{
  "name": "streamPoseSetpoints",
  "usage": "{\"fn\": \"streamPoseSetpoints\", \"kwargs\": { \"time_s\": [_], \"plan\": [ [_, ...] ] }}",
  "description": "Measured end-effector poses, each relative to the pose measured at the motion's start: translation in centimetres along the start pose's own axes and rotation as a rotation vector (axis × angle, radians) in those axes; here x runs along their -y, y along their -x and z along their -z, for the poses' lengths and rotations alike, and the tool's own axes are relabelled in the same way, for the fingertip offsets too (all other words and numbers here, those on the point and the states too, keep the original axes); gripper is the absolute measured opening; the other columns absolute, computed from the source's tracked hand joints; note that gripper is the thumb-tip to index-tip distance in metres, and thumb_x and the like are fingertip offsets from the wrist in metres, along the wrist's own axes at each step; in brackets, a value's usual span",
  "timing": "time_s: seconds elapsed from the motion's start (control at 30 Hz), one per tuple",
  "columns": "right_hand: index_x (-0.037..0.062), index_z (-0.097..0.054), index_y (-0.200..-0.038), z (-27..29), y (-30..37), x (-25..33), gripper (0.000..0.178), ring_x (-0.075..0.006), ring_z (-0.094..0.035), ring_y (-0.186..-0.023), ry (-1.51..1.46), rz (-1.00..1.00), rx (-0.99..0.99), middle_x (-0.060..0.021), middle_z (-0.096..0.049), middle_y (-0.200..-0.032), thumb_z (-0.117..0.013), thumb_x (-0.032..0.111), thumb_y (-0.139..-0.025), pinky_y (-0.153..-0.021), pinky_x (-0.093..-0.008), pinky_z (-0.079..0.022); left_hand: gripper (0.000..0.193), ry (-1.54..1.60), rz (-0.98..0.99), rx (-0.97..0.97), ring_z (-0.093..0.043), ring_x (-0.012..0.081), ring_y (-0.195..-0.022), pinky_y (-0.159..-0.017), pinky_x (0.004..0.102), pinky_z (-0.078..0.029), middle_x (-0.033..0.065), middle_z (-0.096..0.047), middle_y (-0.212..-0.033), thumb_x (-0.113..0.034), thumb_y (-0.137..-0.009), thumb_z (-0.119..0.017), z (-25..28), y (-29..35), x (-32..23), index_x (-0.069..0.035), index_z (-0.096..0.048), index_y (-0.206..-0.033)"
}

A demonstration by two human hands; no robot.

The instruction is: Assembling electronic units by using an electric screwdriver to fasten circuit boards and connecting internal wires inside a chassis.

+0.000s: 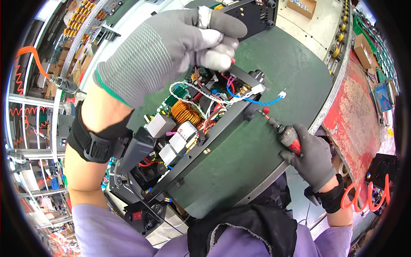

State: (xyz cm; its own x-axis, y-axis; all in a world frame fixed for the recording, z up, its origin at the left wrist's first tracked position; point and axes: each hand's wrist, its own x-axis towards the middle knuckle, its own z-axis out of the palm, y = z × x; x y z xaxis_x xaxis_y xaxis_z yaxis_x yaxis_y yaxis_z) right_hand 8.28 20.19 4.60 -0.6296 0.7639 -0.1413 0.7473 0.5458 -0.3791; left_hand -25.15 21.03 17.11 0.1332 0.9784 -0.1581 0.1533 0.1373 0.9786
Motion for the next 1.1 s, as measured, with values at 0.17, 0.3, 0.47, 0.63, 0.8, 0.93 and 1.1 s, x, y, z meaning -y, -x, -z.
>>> {"fn": "streamPoseSetpoints", "kwargs": {
  "time_s": [0.17, 0.3, 0.47, 0.63, 0.8, 0.93, 1.1],
  "plan": [
    [0.0075, -0.055, -0.119, -0.2, 0.1, -0.1, 0.066, -0.037, -0.067, -0.078, 0.046, 0.025, -0.034, -0.0149, -0.068, -0.086, -0.088, 0.033, -0.068, -0.069, -0.0451, -0.049, 0.035, 0.079, 0.15, -0.092, -0.069, 0.0108, -0.078, -0.06, 0.0197, -0.058, 0.0158, -0.069, -0.105, -0.009, -0.104, -0.046, -2.8, 1.0, -0.1, 0.009, -0.05, -0.134],
    [0.0076, -0.054, -0.123, -0.3, 0.1, -0.4, 0.072, -0.0361, -0.067, -0.077, 0.085, 0.096, -0.13, -0.0145, -0.068, -0.086, -0.089, 0.034, -0.065, -0.07, -0.0447, -0.05, 0.034, 0.078, 0.211, -0.083, -0.067, 0.0082, -0.068, -0.053, 0.0204, -0.057, 0.0151, -0.07, -0.1, -0.012, -0.105, -0.046, -4.2, 0.9, -0.5, 0.008, -0.052, -0.132],
    [0.0074, -0.053, -0.127, 1.2, 1.5, -0.8, 0.077, -0.037, -0.067, -0.076, -0.091, 0.064, -0.044, -0.0146, -0.068, -0.086, -0.09, 0.032, -0.063, -0.07, -0.0448, -0.051, 0.029, 0.061, 0.277, -0.126, -0.066, 0.0093, -0.061, -0.049, 0.0212, -0.053, 0.015, -0.072, -0.097, -0.018, -0.104, -0.057, -4.2, 1.3, -0.9, 0.004, -0.057, -0.123],
    [0.0055, -0.054, -0.125, 3.7, 4.2, -0.4, 0.077, -0.0367, -0.07, -0.08, -0.355, 0.043, -0.056, -0.0158, -0.069, -0.087, -0.091, 0.028, -0.062, -0.07, -0.0428, -0.055, 0.027, 0.025, 0.255, -0.281, -0.062, 0.0051, -0.058, -0.047, 0.0169, -0.046, 0.0093, -0.072, -0.092, -0.02, -0.102, -0.06, -4.6, 1.7, -1.7, 0.003, -0.063, -0.115],
    [0.0022, -0.054, -0.126, 4.3, 3.9, 0.8, 0.079, -0.034, -0.071, -0.08, -0.561, 0.12, -0.151, -0.016, -0.07, -0.088, -0.093, 0.026, -0.061, -0.069, -0.039, -0.055, 0.023, -0.11, 0.321, -0.195, -0.052, 0.0032, -0.048, -0.041, 0.0192, -0.041, 0.0036, -0.068, -0.072, -0.023, -0.099, -0.062, -6.1, 2.3, -2.7, -0.001, -0.068, -0.1],
    [0.0026, -0.055, -0.126, 4.3, 3.0, 1.8, 0.079, -0.0353, -0.069, -0.071, -0.563, 0.203, -0.161, -0.0146, -0.069, -0.085, -0.093, 0.033, -0.064, -0.064, -0.0403, -0.055, 0.029, -0.198, 0.468, -0.178, -0.052, 0.0034, -0.056, -0.046, 0.018, -0.04, 0.0022, -0.065, -0.077, -0.019, -0.094, -0.062, -6.8, 4.0, -3.6, 0.001, -0.069, -0.114],
    [0.0038, -0.055, -0.127, 4.3, 2.3, 2.8, 0.082, -0.035, -0.068, -0.069, -0.605, 0.304, -0.157, -0.014, -0.068, -0.086, -0.093, 0.039, -0.063, -0.061, -0.0415, -0.054, 0.03, 0.077, 0.471, -0.22, -0.059, 0.0081, -0.061, -0.053, 0.0217, -0.048, 0.0087, -0.068, -0.087, -0.01, -0.094, -0.063, -7.0, 5.7, -3.2, 0.006, -0.066, -0.119]
  ]
}}
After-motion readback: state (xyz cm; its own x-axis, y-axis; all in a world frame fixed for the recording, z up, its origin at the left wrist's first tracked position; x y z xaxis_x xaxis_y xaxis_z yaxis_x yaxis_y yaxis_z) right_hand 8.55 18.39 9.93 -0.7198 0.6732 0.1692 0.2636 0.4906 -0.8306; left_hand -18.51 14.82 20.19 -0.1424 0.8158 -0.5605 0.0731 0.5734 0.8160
